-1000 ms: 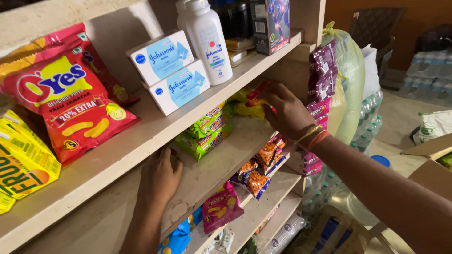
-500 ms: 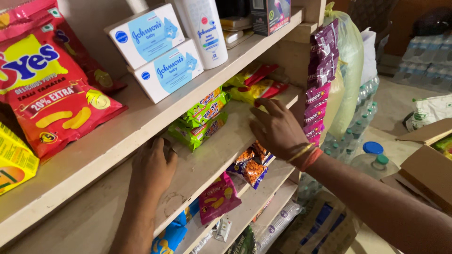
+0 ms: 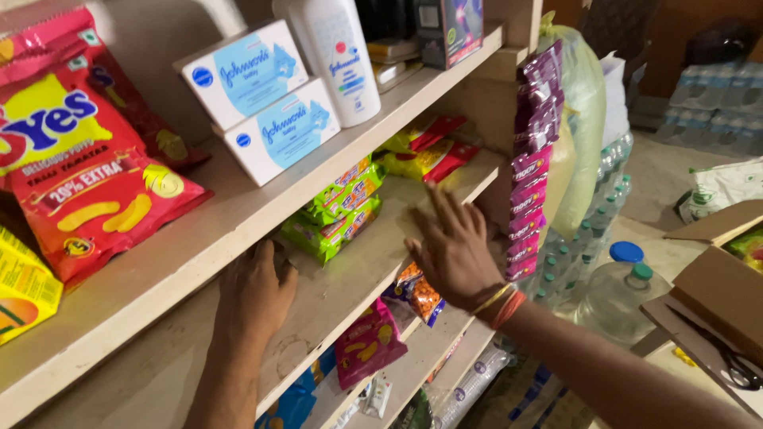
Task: The person takes snack packets out of cardboard boxes on a table and places them onto the shelves of a small shop, arranging packets among the other stocked items. They repeatedly pick packets one at a time from the boxes and slot them into different shelf rows.
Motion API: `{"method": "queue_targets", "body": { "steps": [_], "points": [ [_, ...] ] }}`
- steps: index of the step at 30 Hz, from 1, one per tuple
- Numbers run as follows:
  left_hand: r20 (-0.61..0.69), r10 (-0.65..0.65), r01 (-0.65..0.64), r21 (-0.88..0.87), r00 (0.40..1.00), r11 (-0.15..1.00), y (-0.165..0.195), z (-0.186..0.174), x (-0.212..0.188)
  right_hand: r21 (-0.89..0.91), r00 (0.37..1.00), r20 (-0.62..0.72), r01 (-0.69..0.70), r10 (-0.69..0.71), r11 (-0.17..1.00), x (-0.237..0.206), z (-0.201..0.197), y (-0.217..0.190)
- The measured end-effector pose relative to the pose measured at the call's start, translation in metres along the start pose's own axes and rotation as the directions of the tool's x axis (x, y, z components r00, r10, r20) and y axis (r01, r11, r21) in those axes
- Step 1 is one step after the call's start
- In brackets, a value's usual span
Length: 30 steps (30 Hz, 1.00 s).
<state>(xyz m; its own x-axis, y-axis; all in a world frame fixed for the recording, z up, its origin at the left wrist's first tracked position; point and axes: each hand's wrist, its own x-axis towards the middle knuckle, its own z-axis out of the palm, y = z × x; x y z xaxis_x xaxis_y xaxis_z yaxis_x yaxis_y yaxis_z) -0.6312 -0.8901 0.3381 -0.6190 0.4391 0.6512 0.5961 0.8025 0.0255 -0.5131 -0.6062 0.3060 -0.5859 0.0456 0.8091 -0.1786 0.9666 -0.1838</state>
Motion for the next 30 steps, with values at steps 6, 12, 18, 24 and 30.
{"method": "queue_targets", "body": {
  "steps": [6,12,18,24,30],
  "points": [
    [0.125,-0.051,0.021,0.228,0.991,0.973,0.022,-0.018,0.004,0.097,0.998,0.021,-0.061,0.059,0.993,-0.018,0.006,0.005],
    [-0.182,-0.068,0.137,0.397,0.981,0.908,0.060,-0.021,-0.036,0.186,0.998,0.059,-0.017,0.007,0.982,-0.032,-0.005,0.017],
    [-0.345,-0.176,0.309,0.381,0.922,0.871,0.071,0.017,-0.060,0.152,0.997,0.071,0.024,-0.035,0.988,-0.038,-0.004,0.022],
    [-0.296,-0.226,0.329,0.366,0.928,0.871,0.103,0.006,-0.098,0.118,0.994,0.105,-0.007,-0.006,0.993,-0.040,-0.010,0.016],
    [-0.306,-0.157,0.265,0.355,0.939,0.897,0.140,-0.019,-0.113,0.172,0.989,0.141,0.014,-0.038,0.985,-0.048,-0.026,0.021]
  ]
}}
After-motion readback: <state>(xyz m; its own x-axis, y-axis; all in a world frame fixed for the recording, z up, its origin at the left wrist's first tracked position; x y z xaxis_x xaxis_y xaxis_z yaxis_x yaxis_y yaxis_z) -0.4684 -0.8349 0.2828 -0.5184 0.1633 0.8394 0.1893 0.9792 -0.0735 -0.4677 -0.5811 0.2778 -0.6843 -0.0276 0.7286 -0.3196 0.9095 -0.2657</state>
